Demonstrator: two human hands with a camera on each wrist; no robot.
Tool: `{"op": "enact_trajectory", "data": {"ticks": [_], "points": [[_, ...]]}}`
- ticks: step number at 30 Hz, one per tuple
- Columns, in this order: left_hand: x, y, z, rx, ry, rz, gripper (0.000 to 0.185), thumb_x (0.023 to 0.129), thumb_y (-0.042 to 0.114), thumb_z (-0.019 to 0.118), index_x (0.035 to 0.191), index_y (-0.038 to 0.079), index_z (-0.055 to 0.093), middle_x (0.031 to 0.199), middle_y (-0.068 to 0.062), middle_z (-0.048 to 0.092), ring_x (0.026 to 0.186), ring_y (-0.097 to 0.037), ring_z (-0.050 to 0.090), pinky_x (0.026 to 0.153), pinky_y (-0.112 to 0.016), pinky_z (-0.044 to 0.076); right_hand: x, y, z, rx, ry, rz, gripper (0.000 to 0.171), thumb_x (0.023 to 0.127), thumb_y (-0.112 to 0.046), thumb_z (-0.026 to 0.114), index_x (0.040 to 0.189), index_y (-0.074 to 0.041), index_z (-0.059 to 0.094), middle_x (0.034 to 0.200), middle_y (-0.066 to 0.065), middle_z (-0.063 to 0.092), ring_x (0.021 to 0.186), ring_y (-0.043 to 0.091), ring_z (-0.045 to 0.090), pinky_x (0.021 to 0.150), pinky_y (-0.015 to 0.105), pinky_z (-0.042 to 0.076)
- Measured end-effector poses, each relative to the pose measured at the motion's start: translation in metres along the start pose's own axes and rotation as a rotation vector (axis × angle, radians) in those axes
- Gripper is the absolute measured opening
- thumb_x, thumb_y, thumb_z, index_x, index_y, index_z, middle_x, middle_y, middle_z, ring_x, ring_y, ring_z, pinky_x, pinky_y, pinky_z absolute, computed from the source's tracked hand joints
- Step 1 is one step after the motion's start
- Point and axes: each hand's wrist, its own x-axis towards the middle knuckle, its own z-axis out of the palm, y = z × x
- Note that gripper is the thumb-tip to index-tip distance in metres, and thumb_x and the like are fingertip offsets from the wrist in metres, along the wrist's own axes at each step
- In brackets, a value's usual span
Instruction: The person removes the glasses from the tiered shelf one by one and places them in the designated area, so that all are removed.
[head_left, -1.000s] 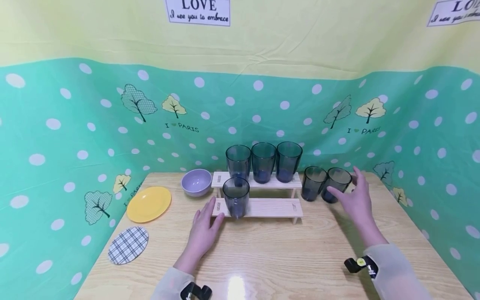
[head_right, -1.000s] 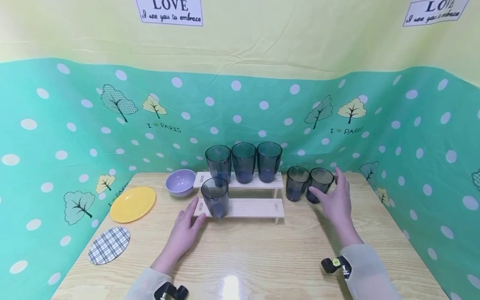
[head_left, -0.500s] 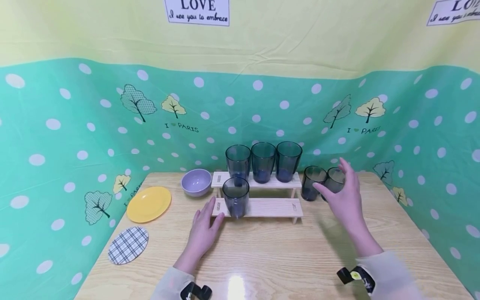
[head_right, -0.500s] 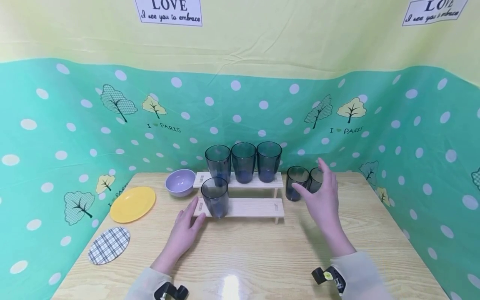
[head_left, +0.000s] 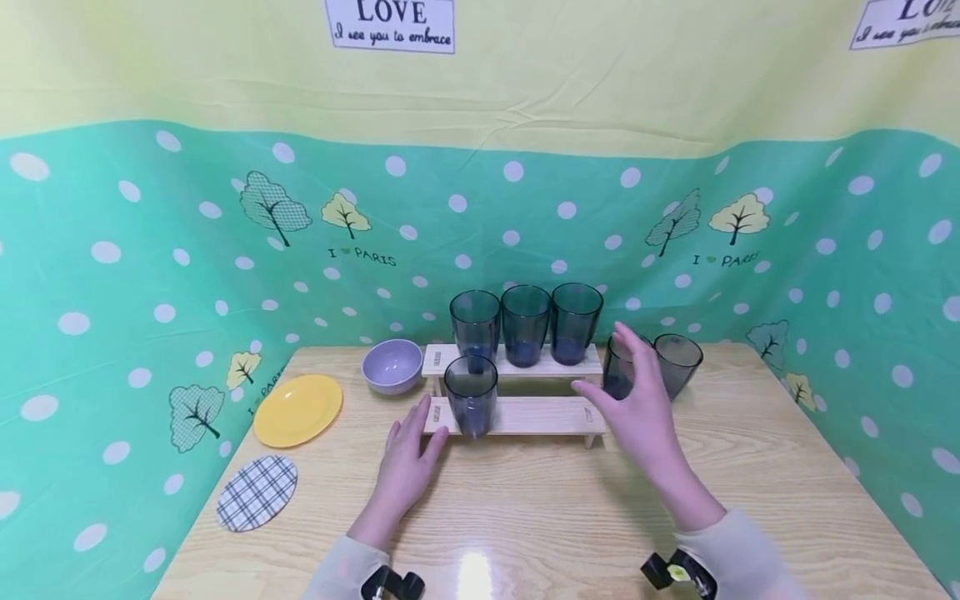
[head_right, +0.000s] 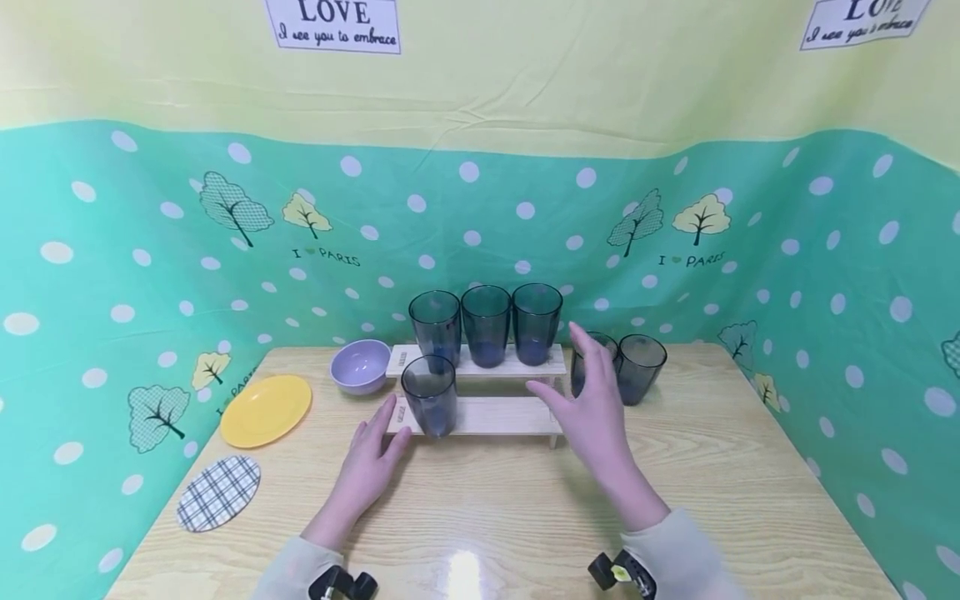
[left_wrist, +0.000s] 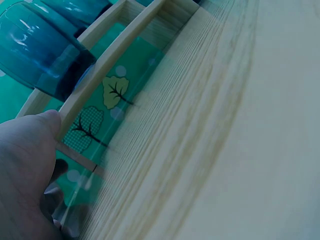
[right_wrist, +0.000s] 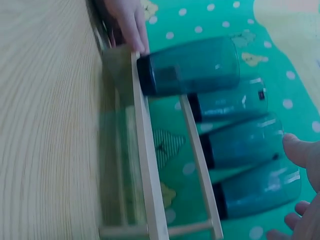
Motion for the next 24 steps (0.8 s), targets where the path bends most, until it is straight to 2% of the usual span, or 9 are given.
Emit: {"op": "enact_trajectory", "data": {"ticks": [8,11,17,22,24], "points": [[0.000,0.000,-0.001,-0.008,-0.017,0.001,0.072,0.116,0.039,0.060,0.173,0.006,0.032,0.174,-0.022,0.038,0.162,-0.042,0.033,0.136,-0.062,0.007,-0.004,-0.017,0.029,0.101,-0.097,0.011,0.102,0.090,-0.017,0.095,0.173,-0.023,0.036,0.161,0.014,0.047,0.148,0.033,0.049,0.126,0.054,0.043],[0.001,0.000,-0.001,-0.006,-0.020,0.003,0.072,0.116,0.038,0.059,0.173,0.005,0.032,0.174,-0.023,0.038,0.163,-0.042,0.032,0.136,-0.062,0.007,-0.006,-0.023,0.041,0.110,-0.134,0.012,0.103,0.089,-0.021,0.097,0.172,-0.024,0.037,0.161,0.012,0.049,0.148,0.030,0.050,0.125,0.053,0.043],[0.001,0.000,-0.001,-0.003,-0.024,-0.004,0.072,0.116,0.039,0.059,0.174,0.006,0.031,0.174,-0.024,0.038,0.163,-0.042,0.032,0.136,-0.061,0.007,-0.011,-0.031,0.065,0.123,-0.168,0.004,0.099,0.090,-0.022,0.096,0.171,-0.025,0.039,0.159,0.011,0.051,0.144,0.034,0.053,0.122,0.054,0.046],[0.001,-0.001,0.000,0.003,-0.021,0.001,0.072,0.116,0.039,0.059,0.174,0.005,0.032,0.174,-0.024,0.038,0.162,-0.042,0.033,0.136,-0.061,0.007,-0.014,-0.036,0.081,0.117,-0.185,0.017,0.099,0.088,-0.027,0.097,0.170,-0.028,0.041,0.159,0.001,0.052,0.144,0.024,0.053,0.121,0.049,0.048],[0.000,-0.001,0.000,0.007,-0.020,0.001,0.072,0.116,0.039,0.059,0.173,0.005,0.032,0.173,-0.023,0.038,0.162,-0.042,0.033,0.136,-0.062,0.008,-0.015,-0.036,0.088,0.128,-0.193,0.018,0.099,0.087,-0.028,0.097,0.170,-0.029,0.042,0.159,0.002,0.053,0.144,0.022,0.053,0.121,0.050,0.048]]}}
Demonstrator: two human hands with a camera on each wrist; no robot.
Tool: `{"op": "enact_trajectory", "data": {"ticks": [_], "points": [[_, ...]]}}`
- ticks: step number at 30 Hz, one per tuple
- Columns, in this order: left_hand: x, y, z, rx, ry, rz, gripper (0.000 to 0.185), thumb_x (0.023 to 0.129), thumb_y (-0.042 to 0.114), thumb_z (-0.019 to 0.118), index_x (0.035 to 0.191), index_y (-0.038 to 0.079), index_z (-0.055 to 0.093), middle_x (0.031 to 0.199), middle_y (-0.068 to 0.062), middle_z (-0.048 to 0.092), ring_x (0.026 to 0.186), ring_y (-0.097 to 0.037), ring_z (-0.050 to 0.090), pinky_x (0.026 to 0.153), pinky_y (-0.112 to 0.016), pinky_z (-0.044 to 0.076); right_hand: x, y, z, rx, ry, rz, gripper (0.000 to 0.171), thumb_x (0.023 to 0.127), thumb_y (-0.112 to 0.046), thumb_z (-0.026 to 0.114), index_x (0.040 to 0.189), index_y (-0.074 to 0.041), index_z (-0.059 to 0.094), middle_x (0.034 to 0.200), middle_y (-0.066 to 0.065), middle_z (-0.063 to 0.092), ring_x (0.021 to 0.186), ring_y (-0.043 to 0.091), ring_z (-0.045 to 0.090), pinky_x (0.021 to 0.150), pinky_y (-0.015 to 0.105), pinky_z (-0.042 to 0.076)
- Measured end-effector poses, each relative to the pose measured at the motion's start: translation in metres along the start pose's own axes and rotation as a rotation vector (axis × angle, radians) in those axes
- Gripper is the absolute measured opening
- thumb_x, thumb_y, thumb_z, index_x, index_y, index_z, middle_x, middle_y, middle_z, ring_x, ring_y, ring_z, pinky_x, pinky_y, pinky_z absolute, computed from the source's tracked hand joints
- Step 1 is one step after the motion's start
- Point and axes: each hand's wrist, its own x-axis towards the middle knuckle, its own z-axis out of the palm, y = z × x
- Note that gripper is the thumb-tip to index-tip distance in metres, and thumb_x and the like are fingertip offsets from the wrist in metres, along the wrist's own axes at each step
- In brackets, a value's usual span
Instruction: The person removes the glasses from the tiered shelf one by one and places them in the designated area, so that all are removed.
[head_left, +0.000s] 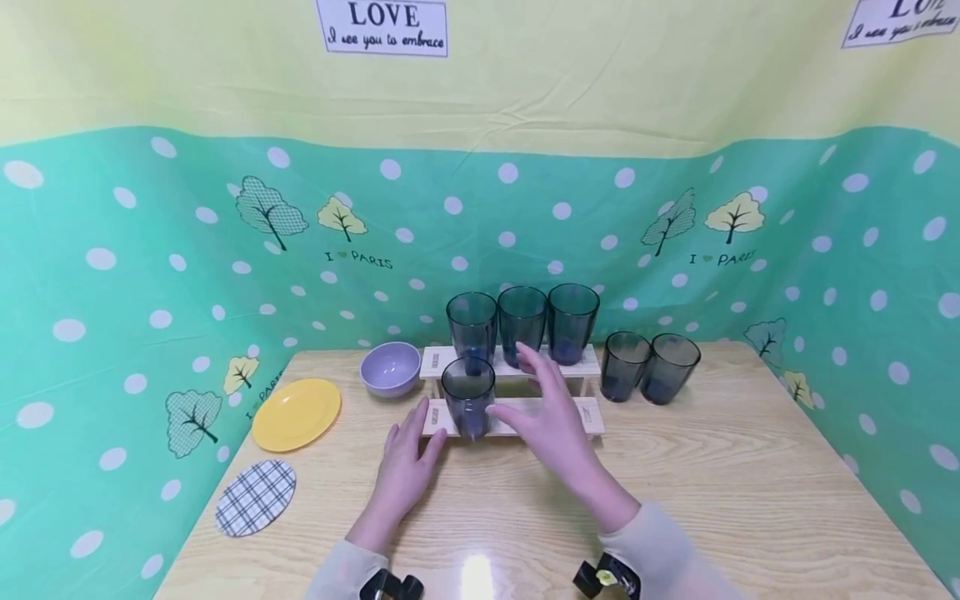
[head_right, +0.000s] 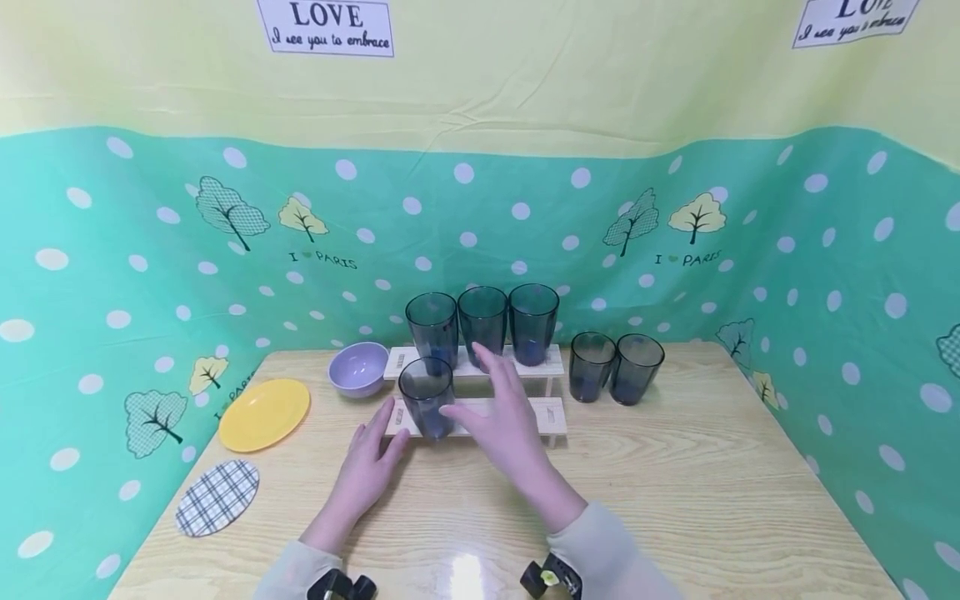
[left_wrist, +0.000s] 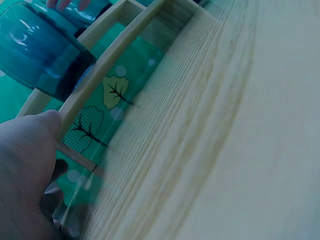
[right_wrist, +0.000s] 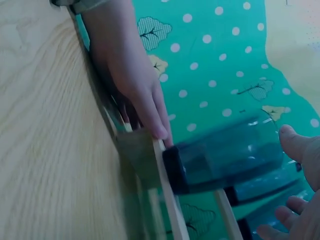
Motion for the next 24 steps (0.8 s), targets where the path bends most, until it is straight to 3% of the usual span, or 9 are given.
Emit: {"op": "enact_trajectory", "data": {"ticks": [5,11,24], "points": [[0.000,0.001,-0.001,0.001,0.004,0.002,0.071,0.116,0.037,0.060,0.173,0.005,0.033,0.173,-0.023,0.039,0.162,-0.042,0.034,0.136,-0.063,0.009,0.000,0.001,0.017,0.039,-0.022,0.007,0.100,0.088,-0.029,0.097,0.170,-0.029,0.041,0.160,0.004,0.052,0.145,0.024,0.053,0.121,0.053,0.048],[0.000,0.002,-0.001,-0.001,0.011,0.009,0.071,0.115,0.035,0.061,0.173,0.004,0.034,0.173,-0.022,0.040,0.162,-0.042,0.034,0.135,-0.064,0.009,0.001,0.000,0.030,0.072,-0.023,0.022,0.102,0.087,-0.027,0.099,0.171,-0.027,0.041,0.159,-0.004,0.051,0.144,0.026,0.055,0.121,0.054,0.048],[0.000,0.001,0.000,0.002,0.015,0.011,0.070,0.115,0.035,0.061,0.173,0.005,0.034,0.172,-0.022,0.040,0.161,-0.042,0.035,0.135,-0.064,0.010,0.000,0.007,0.042,-0.002,-0.056,0.052,0.107,0.086,-0.032,0.099,0.172,-0.037,0.036,0.171,0.006,0.043,0.153,0.030,0.047,0.123,0.057,0.045]]}}
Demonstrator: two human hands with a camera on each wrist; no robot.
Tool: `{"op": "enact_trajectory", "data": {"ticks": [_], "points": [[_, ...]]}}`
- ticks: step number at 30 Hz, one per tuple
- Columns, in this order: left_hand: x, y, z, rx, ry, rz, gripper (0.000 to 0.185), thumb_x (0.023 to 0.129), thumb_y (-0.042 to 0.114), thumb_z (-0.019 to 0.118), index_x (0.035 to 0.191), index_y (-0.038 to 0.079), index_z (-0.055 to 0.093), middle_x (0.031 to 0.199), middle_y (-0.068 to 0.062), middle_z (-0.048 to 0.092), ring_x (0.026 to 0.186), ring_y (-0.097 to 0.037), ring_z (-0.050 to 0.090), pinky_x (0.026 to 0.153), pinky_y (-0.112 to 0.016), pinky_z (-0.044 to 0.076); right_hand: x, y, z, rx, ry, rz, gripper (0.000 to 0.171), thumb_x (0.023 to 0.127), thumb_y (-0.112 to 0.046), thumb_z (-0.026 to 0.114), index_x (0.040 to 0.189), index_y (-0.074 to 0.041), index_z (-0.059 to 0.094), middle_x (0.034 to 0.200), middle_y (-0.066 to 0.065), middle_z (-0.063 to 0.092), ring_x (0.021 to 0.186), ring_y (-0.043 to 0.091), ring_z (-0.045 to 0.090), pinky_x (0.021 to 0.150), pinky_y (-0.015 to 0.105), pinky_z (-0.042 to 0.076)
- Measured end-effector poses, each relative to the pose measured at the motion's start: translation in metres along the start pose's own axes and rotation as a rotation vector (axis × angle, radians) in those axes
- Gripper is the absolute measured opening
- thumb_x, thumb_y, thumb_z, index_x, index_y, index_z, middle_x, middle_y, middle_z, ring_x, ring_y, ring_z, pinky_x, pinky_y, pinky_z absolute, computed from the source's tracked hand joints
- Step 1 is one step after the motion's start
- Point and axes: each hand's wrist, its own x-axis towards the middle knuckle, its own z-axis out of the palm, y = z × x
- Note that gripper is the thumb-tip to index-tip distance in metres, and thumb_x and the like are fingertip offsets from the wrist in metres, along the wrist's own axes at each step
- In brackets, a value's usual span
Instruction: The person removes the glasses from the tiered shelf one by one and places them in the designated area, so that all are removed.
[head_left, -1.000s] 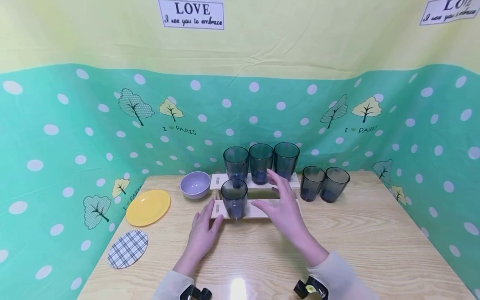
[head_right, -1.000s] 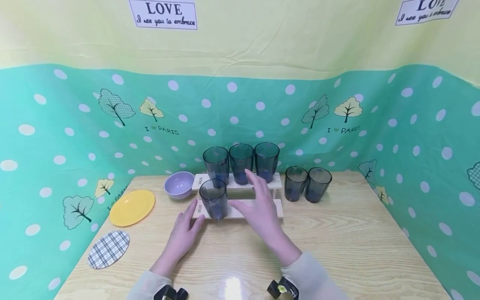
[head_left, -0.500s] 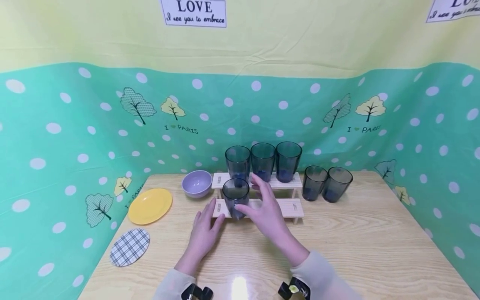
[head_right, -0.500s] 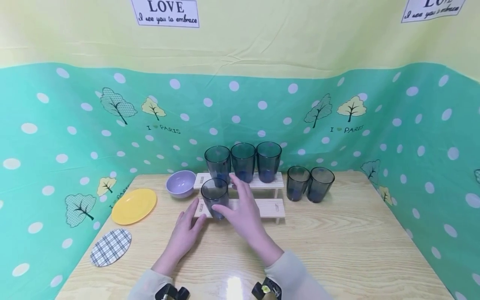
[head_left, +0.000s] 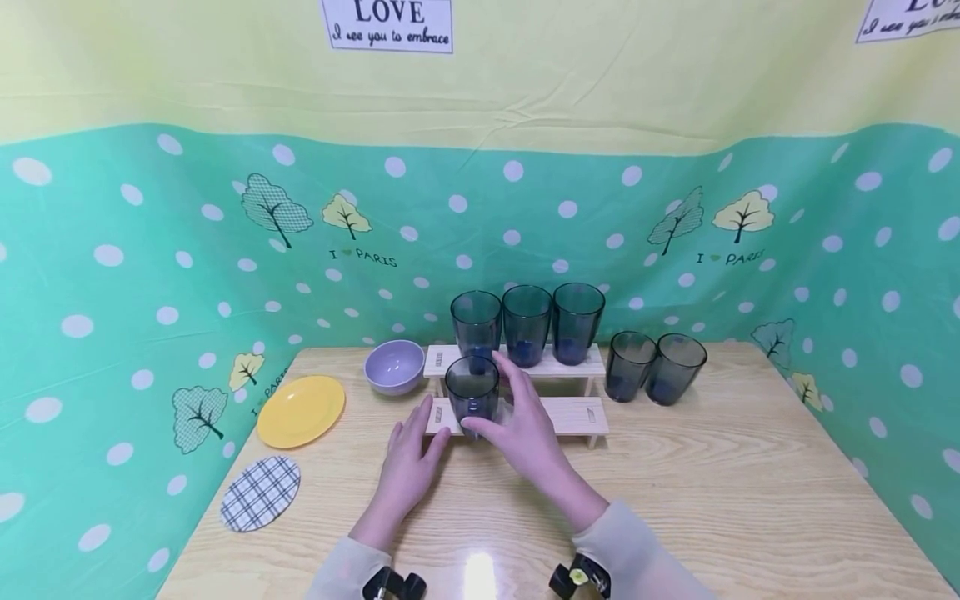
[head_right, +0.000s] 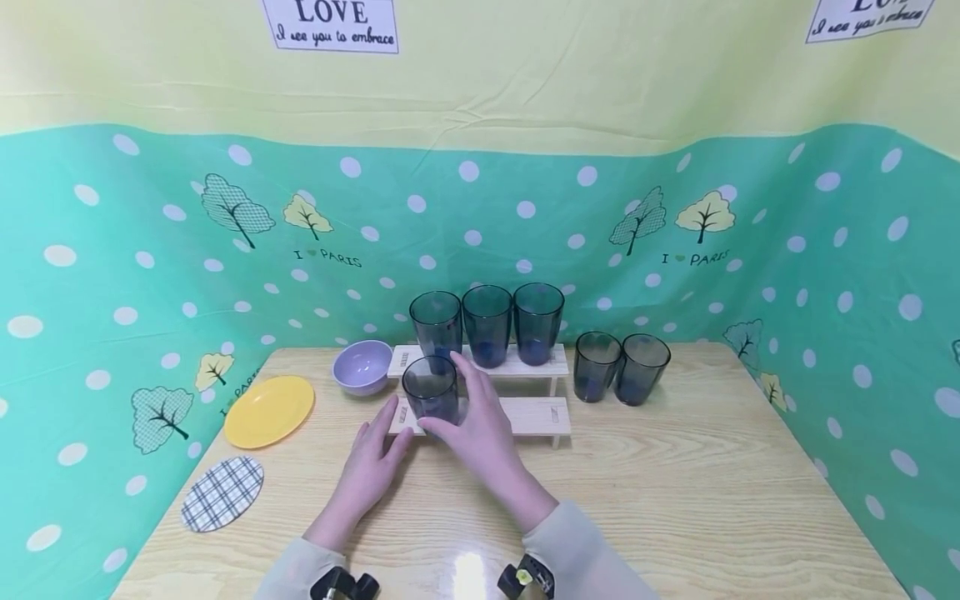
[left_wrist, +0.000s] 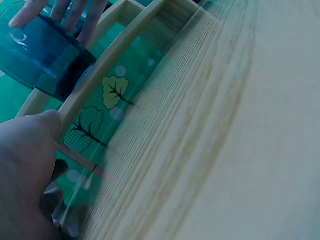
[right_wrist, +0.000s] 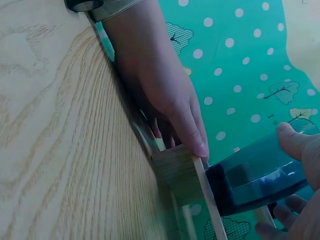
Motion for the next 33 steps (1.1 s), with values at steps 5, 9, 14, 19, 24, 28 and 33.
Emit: {"op": "enact_trajectory", "data": {"ticks": [5,9,14,19,24,28,33], "points": [[-0.0002,-0.0001,0.0001,0.002,-0.004,-0.005,0.071,0.115,0.037,0.061,0.173,0.005,0.034,0.173,-0.023,0.040,0.162,-0.042,0.034,0.135,-0.064,0.010,-0.0002,0.0013,0.0033,0.007,-0.012,0.002,0.108,0.086,-0.028,0.099,0.173,-0.033,0.035,0.172,0.009,0.042,0.153,0.031,0.048,0.122,0.054,0.047],[-0.0004,0.0002,-0.0001,0.004,-0.009,-0.012,0.071,0.115,0.037,0.061,0.173,0.005,0.033,0.173,-0.022,0.039,0.162,-0.042,0.034,0.135,-0.063,0.009,-0.0008,0.0023,0.0060,0.002,-0.019,0.003,0.108,0.087,-0.027,0.099,0.173,-0.030,0.034,0.173,0.010,0.041,0.154,0.033,0.047,0.121,0.053,0.049],[0.0001,0.0002,-0.0006,0.002,-0.005,-0.009,0.071,0.115,0.036,0.061,0.173,0.005,0.033,0.173,-0.022,0.039,0.162,-0.042,0.034,0.135,-0.064,0.010,-0.0003,0.0042,0.0088,0.025,-0.013,-0.005,0.106,0.088,-0.023,0.098,0.172,-0.029,0.034,0.172,0.010,0.042,0.149,0.033,0.053,0.117,0.050,0.053],[0.0002,-0.0008,-0.0002,0.006,-0.003,-0.009,0.071,0.115,0.035,0.061,0.173,0.006,0.034,0.173,-0.022,0.039,0.162,-0.042,0.035,0.135,-0.063,0.010,-0.0004,0.0045,0.0101,0.056,-0.009,-0.003,0.105,0.088,-0.018,0.098,0.171,-0.029,0.036,0.171,0.010,0.043,0.141,0.031,0.059,0.112,0.046,0.058],[-0.0001,-0.0010,0.0003,0.008,-0.004,-0.009,0.071,0.115,0.036,0.062,0.173,0.006,0.034,0.173,-0.022,0.040,0.161,-0.042,0.035,0.135,-0.063,0.010,-0.0017,0.0032,0.0084,0.063,0.002,0.005,0.104,0.087,-0.018,0.099,0.170,-0.030,0.038,0.170,0.008,0.046,0.140,0.032,0.060,0.110,0.047,0.059],[-0.0005,-0.0005,-0.0002,-0.004,-0.012,-0.021,0.071,0.115,0.036,0.061,0.173,0.007,0.033,0.174,-0.021,0.038,0.162,-0.041,0.034,0.136,-0.061,0.009,-0.0030,0.0033,0.0068,0.066,0.004,0.011,0.104,0.085,-0.017,0.099,0.170,-0.030,0.040,0.166,0.008,0.050,0.139,0.032,0.061,0.109,0.048,0.060],[-0.0006,-0.0006,-0.0004,-0.012,-0.008,-0.025,0.071,0.115,0.036,0.061,0.174,0.008,0.032,0.175,-0.020,0.038,0.163,-0.041,0.033,0.136,-0.061,0.008,-0.0057,0.0031,0.0035,0.056,0.003,0.014,0.104,0.084,-0.017,0.100,0.168,-0.033,0.042,0.163,0.003,0.053,0.139,0.028,0.062,0.109,0.044,0.060]]}}
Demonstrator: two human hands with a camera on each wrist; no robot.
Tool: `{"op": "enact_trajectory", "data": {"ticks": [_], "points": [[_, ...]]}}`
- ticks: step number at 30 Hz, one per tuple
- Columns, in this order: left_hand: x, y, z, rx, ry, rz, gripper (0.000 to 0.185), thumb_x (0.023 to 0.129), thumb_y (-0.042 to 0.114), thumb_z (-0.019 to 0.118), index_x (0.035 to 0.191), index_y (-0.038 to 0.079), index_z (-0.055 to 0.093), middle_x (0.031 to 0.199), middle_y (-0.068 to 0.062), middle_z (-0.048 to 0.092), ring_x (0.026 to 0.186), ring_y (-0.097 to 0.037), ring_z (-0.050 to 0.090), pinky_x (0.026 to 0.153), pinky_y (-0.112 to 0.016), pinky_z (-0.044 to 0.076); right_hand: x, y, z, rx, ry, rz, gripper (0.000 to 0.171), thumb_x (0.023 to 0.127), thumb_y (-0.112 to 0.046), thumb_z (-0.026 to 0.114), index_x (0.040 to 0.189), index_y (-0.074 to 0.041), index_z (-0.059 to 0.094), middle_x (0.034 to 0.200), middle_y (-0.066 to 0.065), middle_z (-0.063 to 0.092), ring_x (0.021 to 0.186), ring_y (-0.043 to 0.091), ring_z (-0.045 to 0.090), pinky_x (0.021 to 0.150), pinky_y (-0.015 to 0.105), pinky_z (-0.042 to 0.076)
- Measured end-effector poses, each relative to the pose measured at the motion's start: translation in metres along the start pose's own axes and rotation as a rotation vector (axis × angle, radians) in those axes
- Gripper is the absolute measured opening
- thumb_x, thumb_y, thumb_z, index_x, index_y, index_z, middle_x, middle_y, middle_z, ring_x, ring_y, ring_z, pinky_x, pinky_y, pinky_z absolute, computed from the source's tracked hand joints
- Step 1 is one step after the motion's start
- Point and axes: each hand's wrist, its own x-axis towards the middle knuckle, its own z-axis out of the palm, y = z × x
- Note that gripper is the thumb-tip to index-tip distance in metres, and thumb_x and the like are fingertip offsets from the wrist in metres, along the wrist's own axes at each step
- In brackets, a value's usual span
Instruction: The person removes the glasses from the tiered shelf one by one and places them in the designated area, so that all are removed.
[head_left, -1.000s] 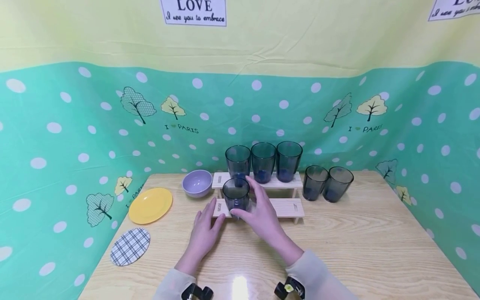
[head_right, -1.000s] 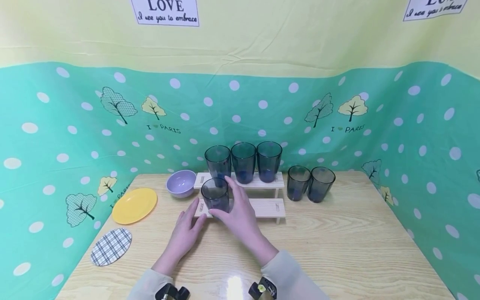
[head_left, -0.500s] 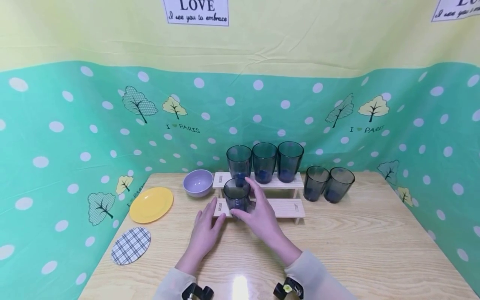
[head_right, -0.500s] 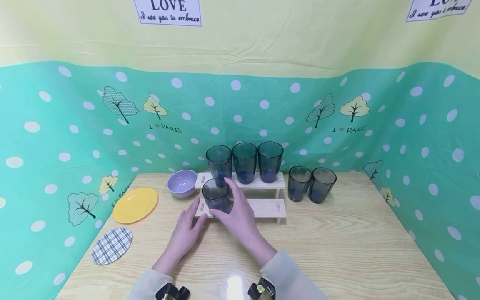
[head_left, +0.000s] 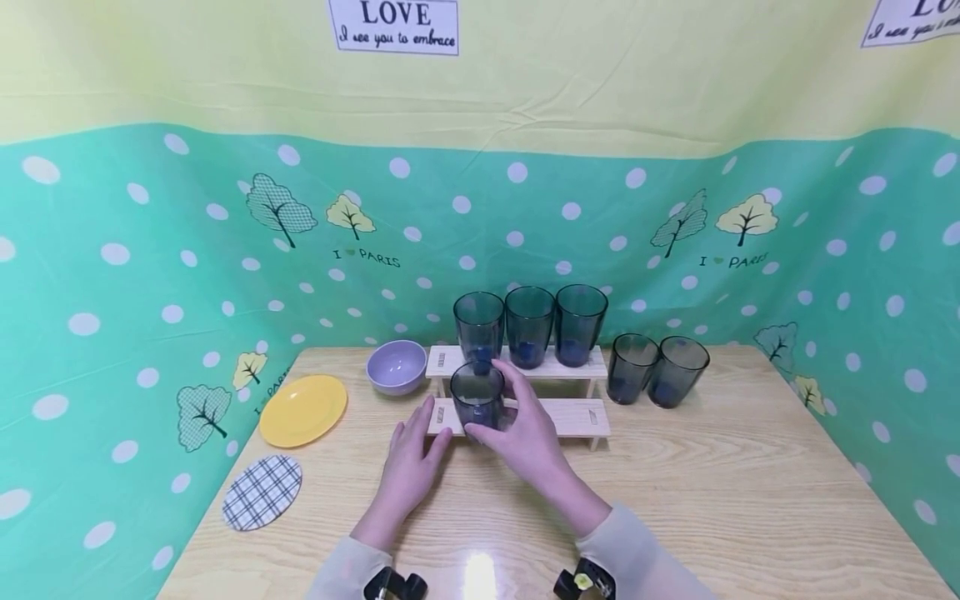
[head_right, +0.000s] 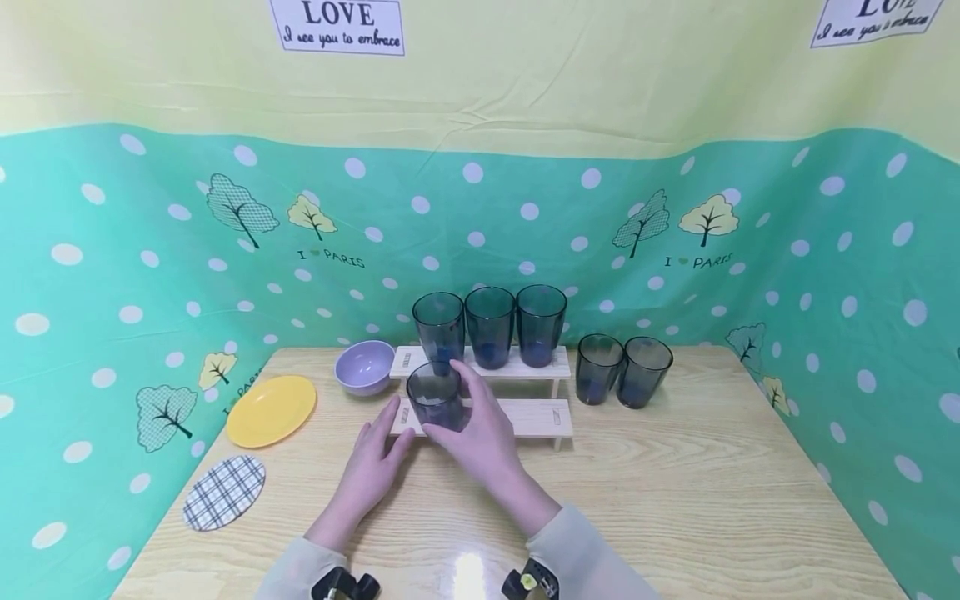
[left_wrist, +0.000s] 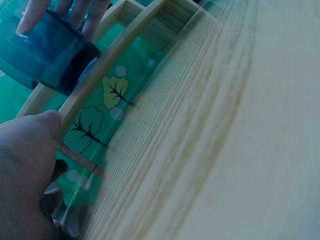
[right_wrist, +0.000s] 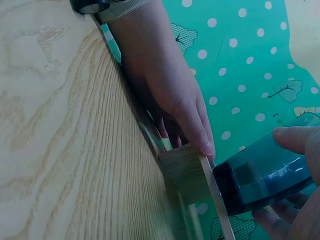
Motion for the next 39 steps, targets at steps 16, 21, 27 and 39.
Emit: {"op": "enact_trajectory", "data": {"ticks": [16,21,27,39], "points": [[0.001,0.003,-0.003,0.006,0.008,0.004,0.072,0.115,0.035,0.062,0.173,0.006,0.032,0.173,-0.024,0.039,0.161,-0.043,0.034,0.136,-0.062,0.008,-0.017,-0.005,-0.040,0.052,-0.013,0.071,0.104,0.084,-0.012,0.099,0.168,-0.033,0.042,0.148,0.008,0.060,0.135,0.032,0.064,0.104,0.041,0.063],[0.001,0.002,-0.002,0.007,0.007,0.008,0.072,0.115,0.036,0.062,0.173,0.005,0.032,0.173,-0.024,0.039,0.161,-0.044,0.034,0.136,-0.062,0.008,-0.022,0.001,-0.057,0.043,-0.008,0.102,0.103,0.084,-0.010,0.099,0.167,-0.036,0.043,0.147,0.012,0.060,0.131,0.036,0.067,0.101,0.044,0.064],[0.002,0.001,-0.001,0.008,0.010,0.019,0.072,0.115,0.035,0.062,0.173,0.005,0.032,0.173,-0.023,0.039,0.161,-0.044,0.034,0.135,-0.063,0.009,-0.027,0.006,-0.076,0.052,-0.004,0.132,0.104,0.085,-0.009,0.098,0.168,-0.036,0.042,0.147,0.015,0.058,0.124,0.041,0.071,0.095,0.043,0.067],[0.000,0.002,-0.001,0.007,0.004,0.017,0.073,0.115,0.036,0.062,0.173,0.005,0.032,0.173,-0.024,0.038,0.161,-0.045,0.034,0.135,-0.064,0.009,-0.035,0.012,-0.117,-0.024,0.032,0.124,0.102,0.088,-0.013,0.097,0.170,-0.030,0.038,0.152,0.015,0.054,0.138,0.038,0.059,0.105,0.047,0.061]]}}
